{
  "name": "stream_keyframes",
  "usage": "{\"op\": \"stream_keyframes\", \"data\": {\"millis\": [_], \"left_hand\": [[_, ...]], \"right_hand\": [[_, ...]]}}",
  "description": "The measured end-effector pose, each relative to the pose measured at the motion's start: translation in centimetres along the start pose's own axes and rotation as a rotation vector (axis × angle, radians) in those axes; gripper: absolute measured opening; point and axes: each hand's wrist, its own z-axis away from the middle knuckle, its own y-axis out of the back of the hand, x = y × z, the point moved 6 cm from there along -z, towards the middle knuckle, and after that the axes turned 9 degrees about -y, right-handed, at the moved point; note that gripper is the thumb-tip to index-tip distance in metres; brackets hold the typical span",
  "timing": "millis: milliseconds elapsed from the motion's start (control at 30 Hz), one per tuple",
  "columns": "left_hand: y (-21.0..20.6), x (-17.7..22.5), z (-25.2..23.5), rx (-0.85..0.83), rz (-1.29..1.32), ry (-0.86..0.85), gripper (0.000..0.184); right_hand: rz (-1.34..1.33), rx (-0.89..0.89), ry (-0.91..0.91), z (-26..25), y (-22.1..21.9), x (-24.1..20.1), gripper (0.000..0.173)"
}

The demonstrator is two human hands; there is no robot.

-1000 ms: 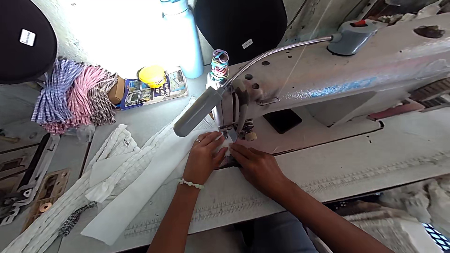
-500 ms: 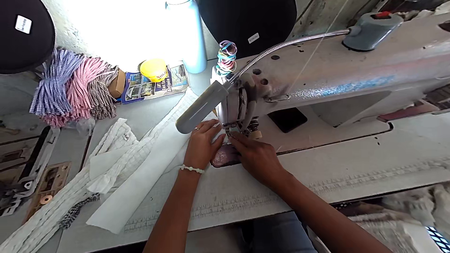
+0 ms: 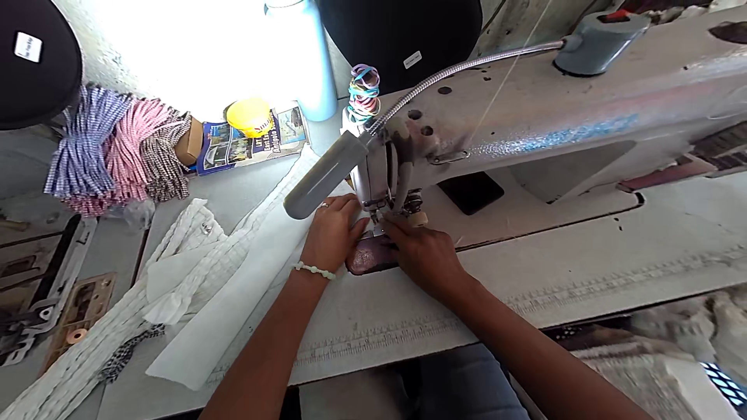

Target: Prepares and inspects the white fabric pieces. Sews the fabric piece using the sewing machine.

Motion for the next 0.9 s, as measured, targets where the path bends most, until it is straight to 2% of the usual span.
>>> {"op": "stream_keyframes", "data": {"millis": [133, 200, 267, 367, 567, 700, 800, 900], "left_hand": [[0.3, 0.0, -0.4, 0.036, -0.069, -0.371, 0.009], [0.6, -0.4, -0.5, -0.034, 0.024, -0.461, 0.01], [0.8, -1.1, -0.5, -0.111, 0.127, -0.435, 0.016], [0.5, -2.0, 0.1, -0.118, 0.213, -0.394, 0.028], [0.0, -2.8, 0.6, -0.038, 0.281, -0.289, 0.018], [0.2, -2.5, 0.6, -0.059, 0.272, -0.318, 0.025], [0.1, -2.6, 0.6, -0.039, 0.278, -0.343, 0.017], [0.2, -2.8, 0.5, -0.016, 0.288, -0.319, 0.016]], "right_hand": [[-0.048, 0.0, -0.021, 0.0, 0.1, 0.4, 0.025], [-0.123, -0.013, -0.072, 0.0, 0.4, 0.7, 0.026], [-0.193, -0.041, -0.153, 0.1, 1.0, 1.1, 0.032], [-0.306, -0.087, -0.262, 0.4, 1.9, 1.3, 0.037], [-0.229, -0.088, -0.329, 0.7, 2.8, 0.4, 0.029], [-0.195, -0.117, -0.355, 0.7, 2.7, -0.9, 0.03], [-0.223, -0.117, -0.322, 0.9, 2.2, -1.8, 0.021], [-0.241, -0.105, -0.329, 0.7, 1.8, -2.0, 0.02]]}}
